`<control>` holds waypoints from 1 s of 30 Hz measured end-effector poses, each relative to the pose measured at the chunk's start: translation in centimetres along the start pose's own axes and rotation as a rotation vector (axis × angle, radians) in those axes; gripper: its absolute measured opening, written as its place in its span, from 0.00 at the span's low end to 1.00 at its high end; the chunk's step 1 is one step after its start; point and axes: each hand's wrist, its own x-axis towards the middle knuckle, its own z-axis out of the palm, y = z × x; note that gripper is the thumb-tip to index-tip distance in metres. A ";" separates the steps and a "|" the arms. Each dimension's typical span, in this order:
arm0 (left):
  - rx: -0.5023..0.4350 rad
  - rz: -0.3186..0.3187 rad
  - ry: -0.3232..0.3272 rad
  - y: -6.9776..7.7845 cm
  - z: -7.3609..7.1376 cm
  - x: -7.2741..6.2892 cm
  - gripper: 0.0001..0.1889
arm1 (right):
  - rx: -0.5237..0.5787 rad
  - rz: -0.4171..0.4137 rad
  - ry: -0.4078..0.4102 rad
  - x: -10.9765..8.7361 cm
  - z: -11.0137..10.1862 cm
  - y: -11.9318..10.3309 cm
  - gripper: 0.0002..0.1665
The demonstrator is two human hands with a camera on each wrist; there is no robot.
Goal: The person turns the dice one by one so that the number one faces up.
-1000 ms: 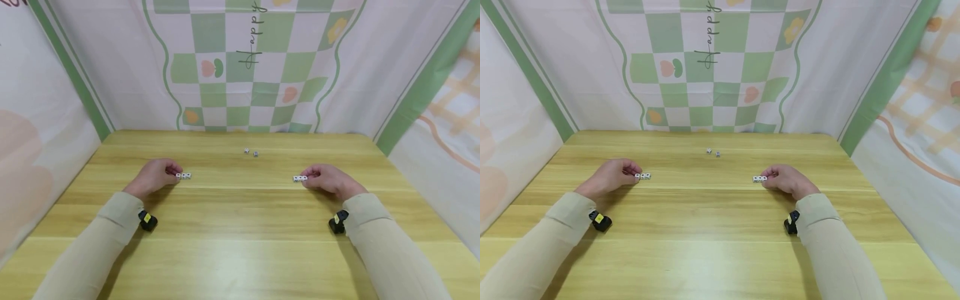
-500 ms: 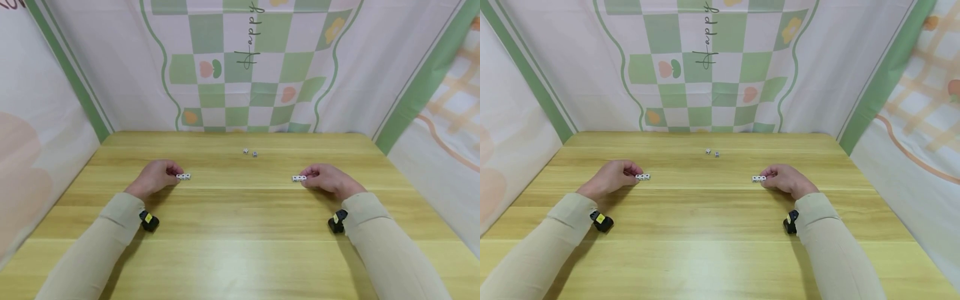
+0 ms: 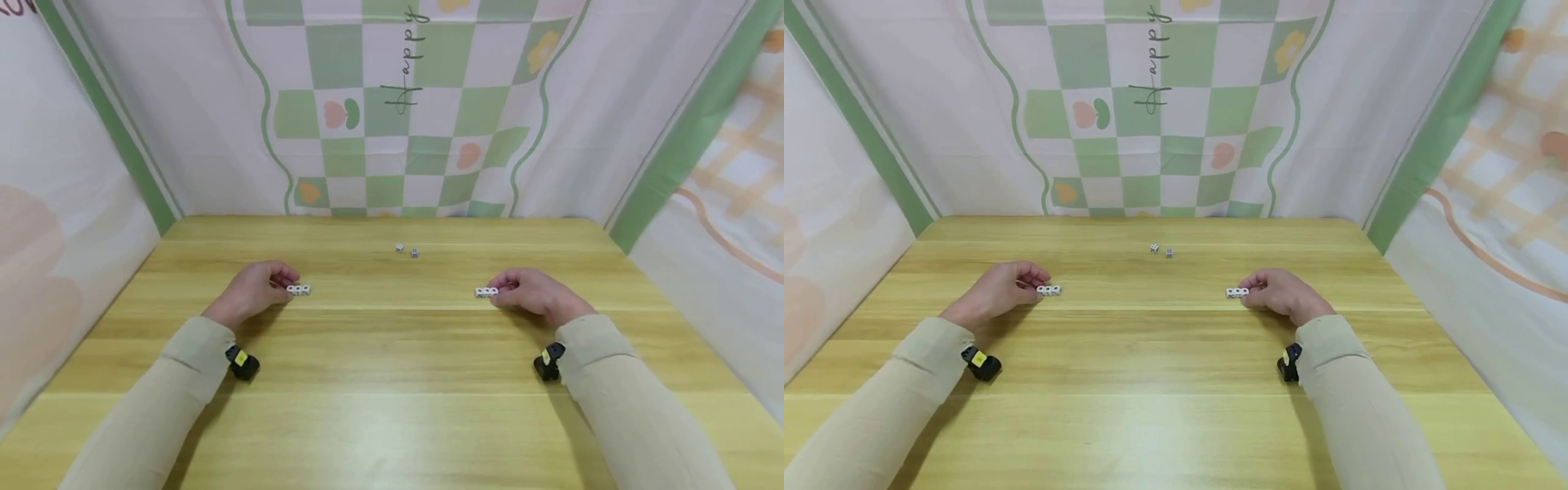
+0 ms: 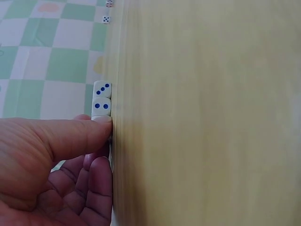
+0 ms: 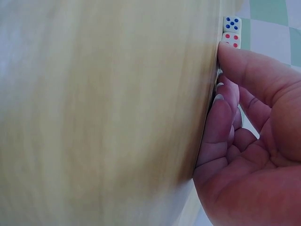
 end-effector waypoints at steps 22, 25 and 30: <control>-0.032 0.001 -0.067 0.2 -0.2 -0.2 0.13 | 0.026 -0.005 0.021 -0.2 0.0 0.1 0.23; -0.035 0.002 -0.069 0.2 -0.2 -0.2 0.13 | 0.037 -0.012 0.013 -0.1 0.0 0.2 0.24; -0.032 0.001 -0.070 0.1 -0.2 -0.1 0.13 | 0.028 -0.020 0.012 -0.2 -0.2 0.4 0.27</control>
